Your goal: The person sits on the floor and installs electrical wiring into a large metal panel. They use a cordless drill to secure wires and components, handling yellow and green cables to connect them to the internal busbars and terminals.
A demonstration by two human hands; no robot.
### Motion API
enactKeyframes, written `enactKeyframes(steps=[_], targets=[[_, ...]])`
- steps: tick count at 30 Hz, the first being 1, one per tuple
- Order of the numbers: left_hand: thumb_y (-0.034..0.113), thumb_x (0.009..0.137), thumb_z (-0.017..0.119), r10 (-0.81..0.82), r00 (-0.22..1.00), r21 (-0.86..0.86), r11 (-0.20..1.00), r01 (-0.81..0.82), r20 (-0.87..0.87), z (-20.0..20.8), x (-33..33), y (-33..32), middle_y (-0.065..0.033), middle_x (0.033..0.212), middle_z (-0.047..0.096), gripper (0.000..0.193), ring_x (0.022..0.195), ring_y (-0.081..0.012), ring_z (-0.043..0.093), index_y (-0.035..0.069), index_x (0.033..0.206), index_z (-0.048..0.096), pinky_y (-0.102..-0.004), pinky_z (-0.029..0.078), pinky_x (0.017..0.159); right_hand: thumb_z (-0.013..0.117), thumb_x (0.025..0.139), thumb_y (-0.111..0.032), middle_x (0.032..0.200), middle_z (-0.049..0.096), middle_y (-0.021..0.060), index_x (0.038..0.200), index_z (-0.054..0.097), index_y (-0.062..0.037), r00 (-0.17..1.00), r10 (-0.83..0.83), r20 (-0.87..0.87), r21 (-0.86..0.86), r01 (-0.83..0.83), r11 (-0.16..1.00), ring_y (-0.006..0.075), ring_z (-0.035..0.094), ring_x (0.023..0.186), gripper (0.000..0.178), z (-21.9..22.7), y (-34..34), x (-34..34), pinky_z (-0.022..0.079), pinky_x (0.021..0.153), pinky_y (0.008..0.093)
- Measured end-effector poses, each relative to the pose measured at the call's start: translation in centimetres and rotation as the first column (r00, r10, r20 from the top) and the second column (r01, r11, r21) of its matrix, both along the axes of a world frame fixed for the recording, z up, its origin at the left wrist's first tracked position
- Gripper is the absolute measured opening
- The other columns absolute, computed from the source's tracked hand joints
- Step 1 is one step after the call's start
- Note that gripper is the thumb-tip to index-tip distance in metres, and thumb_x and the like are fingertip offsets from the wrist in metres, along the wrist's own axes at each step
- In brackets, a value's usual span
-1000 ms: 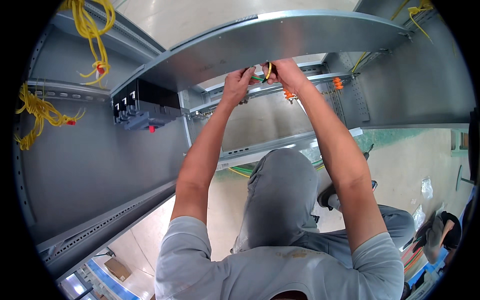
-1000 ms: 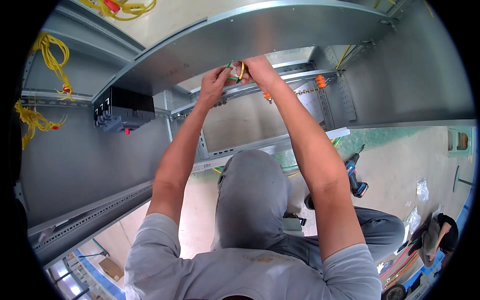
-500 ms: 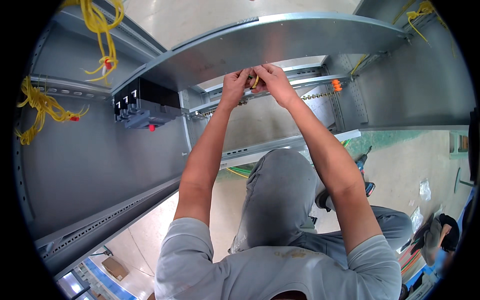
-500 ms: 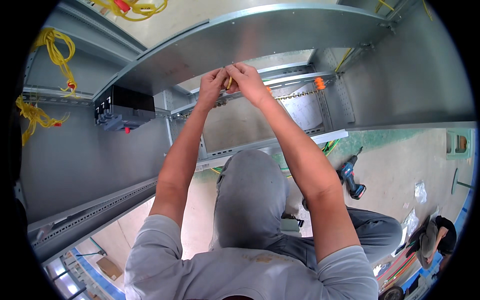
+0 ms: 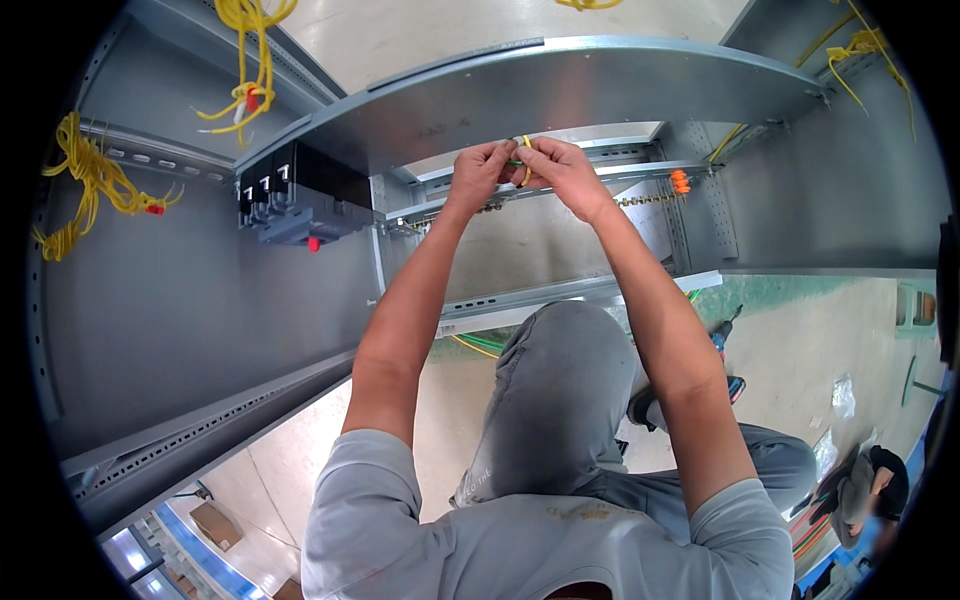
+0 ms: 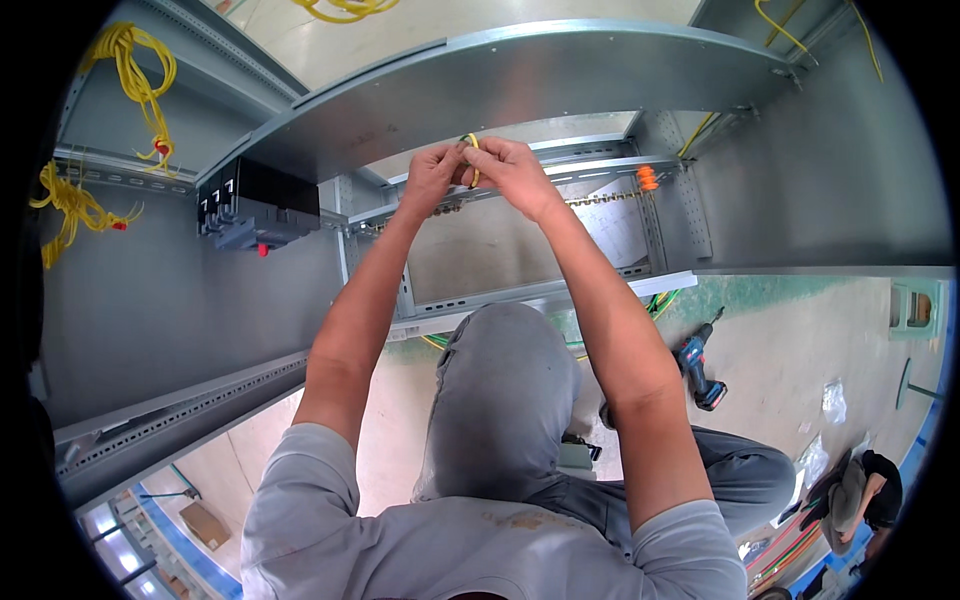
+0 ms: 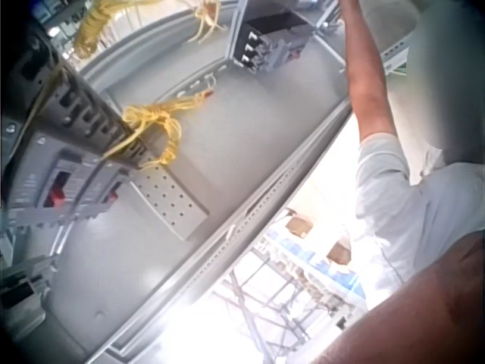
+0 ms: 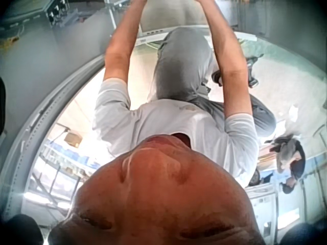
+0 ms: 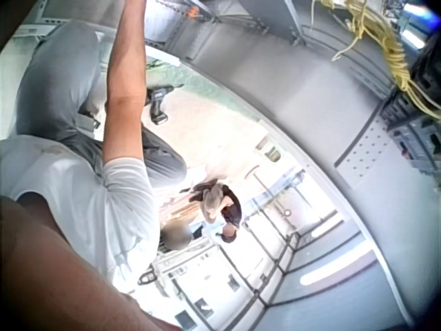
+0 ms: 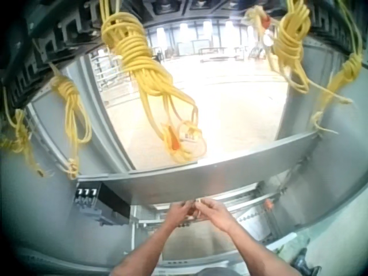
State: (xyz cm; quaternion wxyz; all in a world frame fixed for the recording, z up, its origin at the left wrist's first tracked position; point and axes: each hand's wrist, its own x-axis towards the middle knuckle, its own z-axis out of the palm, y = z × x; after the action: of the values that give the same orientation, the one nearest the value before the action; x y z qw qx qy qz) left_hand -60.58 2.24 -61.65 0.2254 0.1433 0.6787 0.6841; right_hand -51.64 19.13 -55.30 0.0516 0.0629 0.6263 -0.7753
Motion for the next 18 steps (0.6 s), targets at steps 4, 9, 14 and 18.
enactKeyframes(steps=[4,9,14,18], targets=[[0.032,0.106,0.06,0.03,0.993,-0.104,0.994,-0.041,-0.112,-0.3,0.3,-0.2,0.0004,0.074,0.068,0.039,0.065,-0.0069,0.06,-0.001,0.087,0.072,-0.0238,0.046,0.057,0.063,0.104,-0.028,0.085,0.07,0.0025,0.106,0.071,-0.0004,0.998,-0.035,-0.051,0.097,0.04,0.994,0.0087,0.065,0.077,0.029,-0.8,-1.0,-1.0,0.053,0.073,0.0236],[0.03,0.105,0.058,0.047,0.996,-0.16,0.985,-0.059,-0.082,-1.4,-0.7,-0.2,0.0003,0.072,0.066,0.04,0.062,-0.0068,0.055,0.001,0.081,0.07,-0.0256,0.042,0.055,0.066,0.101,-0.028,0.078,0.068,0.0023,0.099,0.072,0.0011,0.986,-0.107,-0.127,0.311,0.142,0.94,0.0082,0.06,0.072,0.03,-3.2,-2.3,-2.5,0.05,0.068,0.0246],[0.035,0.106,0.058,-0.028,0.995,-0.11,0.993,0.039,0.098,-0.7,-1.0,-0.7,-0.0026,0.079,0.069,0.042,0.068,-0.0086,0.058,0.001,0.084,0.071,-0.0259,0.045,0.059,0.07,0.096,-0.027,0.077,0.069,0.0044,0.098,0.072,0.0008,0.99,-0.133,-0.035,0.154,0.137,0.979,0.0123,0.059,0.071,0.028,-3.1,-1.9,-2.7,0.049,0.067,0.0312],[0.042,0.105,0.059,-0.103,0.992,-0.164,0.98,0.115,0.079,0.2,-1.2,-1.5,-0.0039,0.085,0.072,0.046,0.074,-0.0105,0.062,0.001,0.093,0.075,-0.0266,0.048,0.064,0.073,0.092,-0.023,0.083,0.072,0.0068,0.101,0.073,0.0007,0.994,-0.019,-0.108,0.274,0.048,0.96,0.0167,0.065,0.078,0.025,-4.4,-1.5,-0.3,0.052,0.073,0.0361]])
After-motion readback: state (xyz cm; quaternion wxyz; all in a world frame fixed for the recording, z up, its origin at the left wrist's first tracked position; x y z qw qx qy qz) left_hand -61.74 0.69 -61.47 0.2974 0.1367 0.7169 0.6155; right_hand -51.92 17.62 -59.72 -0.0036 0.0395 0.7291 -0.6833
